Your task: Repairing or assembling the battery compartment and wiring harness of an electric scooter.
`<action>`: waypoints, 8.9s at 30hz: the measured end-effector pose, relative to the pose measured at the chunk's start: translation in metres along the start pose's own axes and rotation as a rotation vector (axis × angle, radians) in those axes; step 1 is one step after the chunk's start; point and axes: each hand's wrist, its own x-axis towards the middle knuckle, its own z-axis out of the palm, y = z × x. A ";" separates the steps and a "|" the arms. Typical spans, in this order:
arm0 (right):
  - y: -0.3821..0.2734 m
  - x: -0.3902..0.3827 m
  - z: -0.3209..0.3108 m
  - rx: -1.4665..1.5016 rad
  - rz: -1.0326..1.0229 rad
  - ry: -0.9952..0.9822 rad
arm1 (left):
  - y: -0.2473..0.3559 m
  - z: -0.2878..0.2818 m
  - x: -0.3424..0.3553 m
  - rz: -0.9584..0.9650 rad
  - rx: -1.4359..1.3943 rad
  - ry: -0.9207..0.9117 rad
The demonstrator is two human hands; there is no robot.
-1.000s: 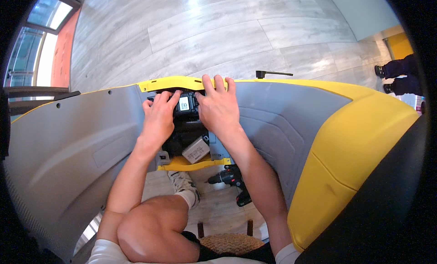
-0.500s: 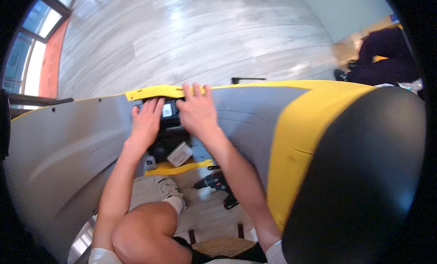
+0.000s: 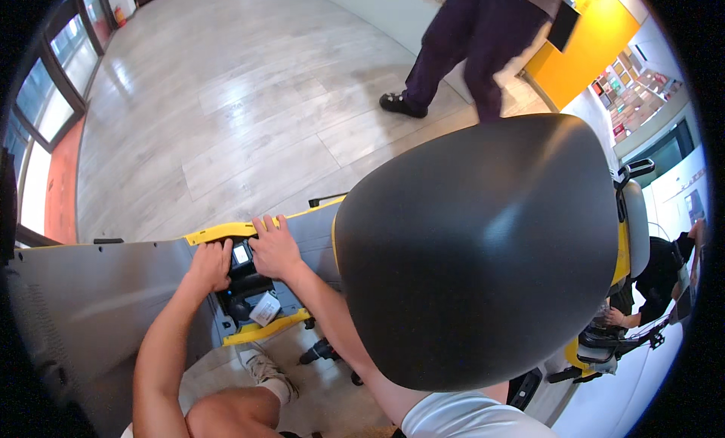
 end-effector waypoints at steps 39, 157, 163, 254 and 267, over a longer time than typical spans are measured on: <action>-0.010 -0.003 -0.010 -0.010 0.127 -0.142 | 0.033 0.023 0.004 -0.259 -0.118 0.306; -0.034 -0.356 0.085 0.101 0.729 -0.329 | 0.031 0.059 0.004 -0.115 -0.172 0.665; -0.009 -0.389 0.120 0.453 1.096 -0.771 | 0.031 0.065 0.002 -0.103 -0.207 0.682; -0.030 -0.017 -0.093 0.757 0.900 -0.376 | 0.027 0.072 0.005 -0.100 -0.244 0.757; -0.042 0.011 -0.100 0.455 0.659 -0.556 | 0.026 0.076 0.004 -0.093 -0.225 0.745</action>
